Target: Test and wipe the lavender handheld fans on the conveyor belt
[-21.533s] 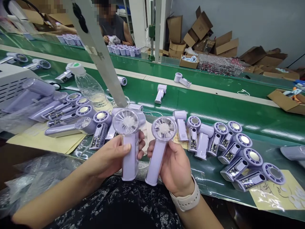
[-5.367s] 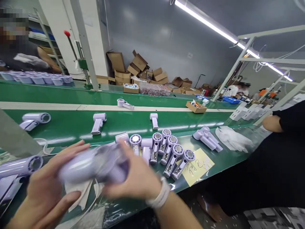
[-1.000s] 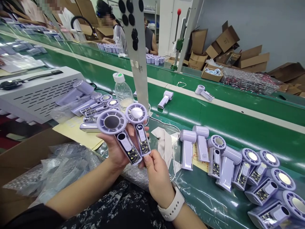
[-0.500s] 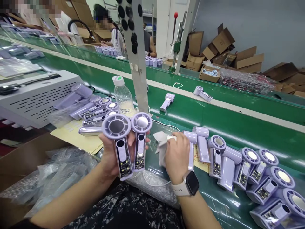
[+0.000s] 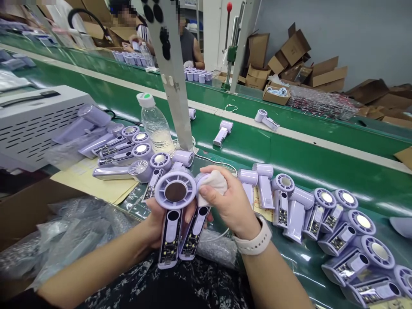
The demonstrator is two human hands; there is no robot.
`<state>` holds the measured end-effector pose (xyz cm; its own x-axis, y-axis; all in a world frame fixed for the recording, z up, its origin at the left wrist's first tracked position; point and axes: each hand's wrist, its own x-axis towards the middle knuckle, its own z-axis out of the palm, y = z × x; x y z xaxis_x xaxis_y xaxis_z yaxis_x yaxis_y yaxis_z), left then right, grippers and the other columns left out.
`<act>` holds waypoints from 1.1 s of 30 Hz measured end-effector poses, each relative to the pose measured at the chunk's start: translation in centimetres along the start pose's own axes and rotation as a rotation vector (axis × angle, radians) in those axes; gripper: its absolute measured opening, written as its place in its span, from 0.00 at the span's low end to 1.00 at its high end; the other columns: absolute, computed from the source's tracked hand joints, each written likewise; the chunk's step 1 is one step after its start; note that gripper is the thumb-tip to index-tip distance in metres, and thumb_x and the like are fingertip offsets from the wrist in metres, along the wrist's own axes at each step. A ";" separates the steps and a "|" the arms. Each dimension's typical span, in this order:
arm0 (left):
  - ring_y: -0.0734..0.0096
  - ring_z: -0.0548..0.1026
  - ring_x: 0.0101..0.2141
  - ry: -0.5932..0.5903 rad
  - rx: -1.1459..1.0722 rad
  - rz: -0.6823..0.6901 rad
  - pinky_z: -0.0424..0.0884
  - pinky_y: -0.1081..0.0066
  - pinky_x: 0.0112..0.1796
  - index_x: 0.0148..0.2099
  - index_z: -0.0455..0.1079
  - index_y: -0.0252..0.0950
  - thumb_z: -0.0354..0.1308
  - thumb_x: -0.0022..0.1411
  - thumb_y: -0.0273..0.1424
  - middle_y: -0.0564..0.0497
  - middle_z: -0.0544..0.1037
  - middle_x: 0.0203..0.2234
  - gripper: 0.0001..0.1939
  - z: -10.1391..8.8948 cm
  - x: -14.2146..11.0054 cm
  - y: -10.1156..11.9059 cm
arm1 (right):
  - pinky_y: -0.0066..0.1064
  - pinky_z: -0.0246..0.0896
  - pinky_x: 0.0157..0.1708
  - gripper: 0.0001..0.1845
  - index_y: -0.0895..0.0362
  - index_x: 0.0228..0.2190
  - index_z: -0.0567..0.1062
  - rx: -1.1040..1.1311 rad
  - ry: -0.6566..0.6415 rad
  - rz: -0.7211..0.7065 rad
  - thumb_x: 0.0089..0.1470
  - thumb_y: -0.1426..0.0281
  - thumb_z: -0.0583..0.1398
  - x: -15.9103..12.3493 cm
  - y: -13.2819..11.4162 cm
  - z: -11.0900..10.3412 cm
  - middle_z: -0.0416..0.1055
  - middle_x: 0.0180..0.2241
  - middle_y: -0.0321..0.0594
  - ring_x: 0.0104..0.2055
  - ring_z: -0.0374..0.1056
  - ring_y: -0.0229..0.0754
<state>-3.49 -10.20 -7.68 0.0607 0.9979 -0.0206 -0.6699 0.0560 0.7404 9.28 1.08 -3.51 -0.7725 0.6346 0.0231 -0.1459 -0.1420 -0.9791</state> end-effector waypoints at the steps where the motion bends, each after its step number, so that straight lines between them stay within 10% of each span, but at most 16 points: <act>1: 0.66 0.78 0.31 0.016 -0.011 0.003 0.75 0.71 0.34 0.28 0.71 0.33 0.59 0.38 0.72 0.43 0.81 0.31 0.42 0.0 0.0 -0.1 | 0.27 0.58 0.10 0.22 0.53 0.46 0.75 -0.040 0.058 -0.008 0.56 0.53 0.67 0.2 0.2 0.2 0.70 0.23 0.31 0.14 0.63 0.36; 4: 0.66 0.79 0.30 0.046 -0.077 -0.005 0.76 0.71 0.34 0.29 0.70 0.34 0.58 0.41 0.71 0.43 0.82 0.32 0.41 -0.1 0.3 -0.1 | 0.30 0.62 0.15 0.26 0.55 0.43 0.76 -0.255 0.219 -0.055 0.64 0.46 0.56 1.1 0.8 0.3 0.70 0.22 0.34 0.17 0.66 0.39; 7: 0.62 0.80 0.33 0.051 -0.169 0.008 0.78 0.67 0.36 0.28 0.68 0.34 0.55 0.46 0.71 0.42 0.82 0.36 0.39 -0.4 0.5 0.3 | 0.46 0.73 0.41 0.33 0.57 0.55 0.72 -0.522 0.331 -0.131 0.66 0.44 0.50 2.0 1.3 -0.7 0.77 0.42 0.49 0.42 0.76 0.52; 11: 0.56 0.81 0.40 0.075 -0.105 0.191 0.79 0.63 0.42 0.30 0.71 0.35 0.59 0.51 0.66 0.44 0.81 0.36 0.35 -1.2 0.2 1.6 | 0.61 0.44 0.68 0.45 0.57 0.70 0.52 -0.735 0.525 -0.255 0.64 0.44 0.53 1.8 2.3 -1.2 0.53 0.70 0.58 0.72 0.49 0.61; 13: 0.57 0.80 0.38 0.083 0.029 0.286 0.78 0.63 0.42 0.37 0.75 0.36 0.65 0.55 0.56 0.48 0.79 0.31 0.26 -1.8 -0.3 2.4 | 0.59 0.39 0.70 0.44 0.53 0.70 0.52 -0.605 0.405 -0.237 0.63 0.46 0.57 0.9 3.1 -0.7 0.48 0.73 0.51 0.74 0.42 0.58; 18: 0.59 0.79 0.35 -0.013 0.497 0.226 0.75 0.63 0.41 0.46 0.77 0.36 0.78 0.44 0.35 0.48 0.82 0.35 0.25 -3.5 -0.8 4.2 | 0.48 0.67 0.57 0.31 0.51 0.57 0.74 0.008 -0.179 -0.035 0.56 0.50 0.67 -1.6 3.9 0.2 0.75 0.55 0.47 0.59 0.69 0.55; 24: 0.65 0.77 0.37 0.158 0.185 0.269 0.77 0.63 0.43 0.53 0.73 0.41 0.67 0.59 0.48 0.49 0.78 0.37 0.24 -3.0 1.6 3.6 | 0.36 0.71 0.37 0.21 0.49 0.48 0.76 0.091 0.085 -0.057 0.54 0.59 0.71 -3.8 1.8 -1.3 0.74 0.36 0.37 0.34 0.71 0.42; 28: 0.69 0.76 0.36 0.036 0.102 0.217 0.77 0.66 0.40 0.57 0.66 0.43 0.71 0.56 0.31 0.53 0.73 0.37 0.29 -1.2 1.9 2.9 | 0.32 0.68 0.30 0.14 0.51 0.44 0.76 0.080 0.151 -0.045 0.61 0.57 0.64 -4.9 0.9 -1.7 0.72 0.37 0.40 0.33 0.67 0.42; 33: 0.73 0.76 0.31 -0.097 0.165 0.227 0.76 0.70 0.32 0.55 0.63 0.41 0.67 0.61 0.34 0.54 0.70 0.37 0.23 -0.1 2.2 2.5 | 0.30 0.67 0.24 0.14 0.50 0.48 0.74 0.177 0.135 -0.065 0.63 0.60 0.62 -5.8 1.1 -2.4 0.72 0.38 0.40 0.30 0.67 0.40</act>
<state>-5.17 -7.87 -5.95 -0.0015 0.9763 0.2165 -0.5453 -0.1822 0.8182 15.07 -0.96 -5.15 -0.6700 0.7409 0.0456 -0.3079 -0.2215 -0.9253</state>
